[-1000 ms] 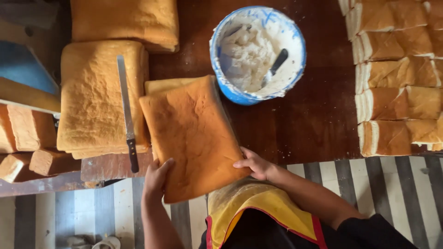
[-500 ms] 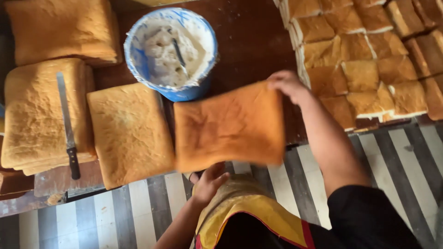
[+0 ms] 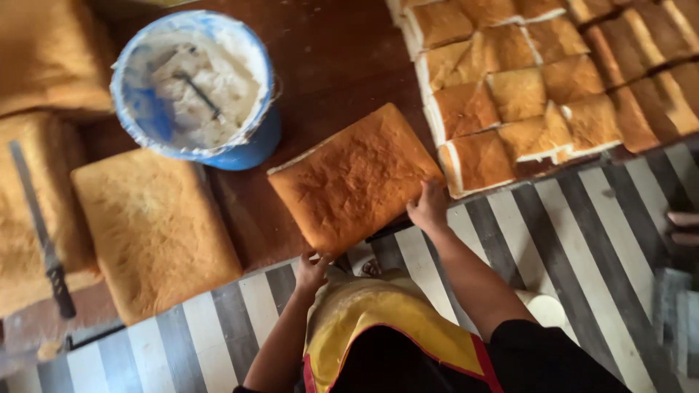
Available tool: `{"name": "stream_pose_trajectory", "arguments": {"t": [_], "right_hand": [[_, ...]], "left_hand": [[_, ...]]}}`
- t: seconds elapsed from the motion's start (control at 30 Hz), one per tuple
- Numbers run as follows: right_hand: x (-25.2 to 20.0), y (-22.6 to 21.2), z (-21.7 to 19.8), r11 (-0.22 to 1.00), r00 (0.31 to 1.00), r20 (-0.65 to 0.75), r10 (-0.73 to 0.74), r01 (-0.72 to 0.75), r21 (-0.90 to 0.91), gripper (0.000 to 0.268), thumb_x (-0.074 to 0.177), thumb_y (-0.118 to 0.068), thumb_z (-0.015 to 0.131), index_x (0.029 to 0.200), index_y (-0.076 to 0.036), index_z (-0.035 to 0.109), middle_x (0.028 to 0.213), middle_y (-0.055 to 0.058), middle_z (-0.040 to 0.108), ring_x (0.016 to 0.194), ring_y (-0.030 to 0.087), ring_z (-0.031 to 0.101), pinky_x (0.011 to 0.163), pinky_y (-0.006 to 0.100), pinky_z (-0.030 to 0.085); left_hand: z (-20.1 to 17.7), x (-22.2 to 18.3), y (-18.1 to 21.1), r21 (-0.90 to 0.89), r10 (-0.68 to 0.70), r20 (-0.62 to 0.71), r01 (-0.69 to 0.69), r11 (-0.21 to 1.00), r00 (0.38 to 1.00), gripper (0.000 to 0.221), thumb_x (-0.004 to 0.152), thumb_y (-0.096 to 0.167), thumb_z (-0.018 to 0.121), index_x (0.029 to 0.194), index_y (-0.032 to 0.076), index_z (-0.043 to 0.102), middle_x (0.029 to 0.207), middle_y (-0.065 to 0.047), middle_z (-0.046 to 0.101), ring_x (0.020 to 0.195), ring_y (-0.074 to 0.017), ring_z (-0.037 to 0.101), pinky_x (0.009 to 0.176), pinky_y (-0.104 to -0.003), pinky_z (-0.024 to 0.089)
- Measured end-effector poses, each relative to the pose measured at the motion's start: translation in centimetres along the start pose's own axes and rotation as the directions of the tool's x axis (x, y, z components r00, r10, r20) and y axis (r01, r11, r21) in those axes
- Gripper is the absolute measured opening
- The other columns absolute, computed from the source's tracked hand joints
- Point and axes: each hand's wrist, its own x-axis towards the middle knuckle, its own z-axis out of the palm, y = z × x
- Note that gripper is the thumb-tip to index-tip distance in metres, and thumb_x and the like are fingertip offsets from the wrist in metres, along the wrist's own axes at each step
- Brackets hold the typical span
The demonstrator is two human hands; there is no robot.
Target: The person slices loaves of bread into flat halves with a long bread knife and stacks the cut pieces. They then scoop white cream filling from a large bucket with a spatula and spread it over the cut face of a bread slice, finishing one piece and reaching for the next.
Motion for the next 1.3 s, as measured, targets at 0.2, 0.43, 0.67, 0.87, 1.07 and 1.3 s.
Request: {"name": "stream_pose_trajectory", "arguments": {"t": [0.2,0.43,0.67,0.87,1.07,1.3], "right_hand": [[3.9,0.3,-0.1,0.98,0.957,-0.239,-0.162,0.128,-0.151,0.09,0.082,-0.039,0.079,0.151,0.001,0.037,0.148,0.031,0.044,0.137,0.05,0.041,0.113,0.061,0.035],[3.5,-3.0,-5.0,0.928,0.906,0.265,0.329,-0.258,-0.27,0.1,0.088,-0.058,0.066,0.16,-0.008,0.016,0.156,0.024,0.035,0.144,0.043,0.035,0.108,0.067,0.03],[-0.7,-2.8,-5.4,0.792,0.742,0.302,0.599,-0.605,-0.081,0.105,0.075,-0.059,0.079,0.154,-0.009,0.03,0.148,0.028,0.043,0.13,0.047,0.051,0.106,0.055,0.046],[1.2,4.8,0.9,0.809,0.853,0.087,0.515,-0.517,0.28,0.101,0.062,-0.031,0.094,0.144,-0.001,0.043,0.132,0.025,0.058,0.122,0.039,0.06,0.102,0.045,0.052],[6.5,2.2,0.0,0.461,0.819,0.132,0.559,-0.439,0.772,0.076,0.077,-0.017,0.083,0.142,-0.003,0.047,0.129,0.011,0.06,0.111,0.026,0.062,0.09,0.038,0.055],[5.6,4.3,0.9,0.267,0.741,0.223,0.634,-0.48,0.836,0.054,0.084,-0.012,0.083,0.131,-0.012,0.057,0.115,0.005,0.065,0.096,0.018,0.061,0.078,0.034,0.05]], "left_hand": [[1.9,3.9,2.1,0.108,-0.103,-0.112,0.115,0.988,0.988,0.071,0.085,0.034,0.08,0.14,0.01,0.043,0.12,-0.014,0.061,0.091,-0.0253,0.065,0.06,-0.043,0.06],[0.0,2.4,7.9,-0.023,0.169,-0.017,-0.17,0.985,0.985,0.057,0.081,0.012,0.076,0.128,0.002,0.047,0.093,-0.013,0.07,0.063,-0.0198,0.067,0.051,-0.035,0.056],[-1.8,8.8,5.4,0.13,0.416,0.135,-0.432,0.893,0.899,0.053,0.083,0.014,0.072,0.13,0.001,0.051,0.113,-0.018,0.072,0.099,-0.0265,0.073,0.081,-0.036,0.061],[-0.7,12.9,6.4,0.391,0.424,0.098,-0.427,0.815,0.9,0.066,0.078,0.022,0.078,0.132,-0.002,0.048,0.122,-0.026,0.068,0.111,-0.0378,0.069,0.092,-0.045,0.057],[1.5,13.9,10.4,0.45,0.434,-0.05,-0.367,0.814,0.9,0.069,0.081,0.031,0.077,0.135,-0.001,0.047,0.123,-0.029,0.064,0.112,-0.0449,0.064,0.093,-0.05,0.054],[2.9,10.6,10.1,0.505,0.513,-0.295,-0.325,0.8,0.806,0.057,0.079,0.029,0.081,0.12,-0.001,0.056,0.114,-0.028,0.067,0.108,-0.0463,0.064,0.091,-0.052,0.053]]}}
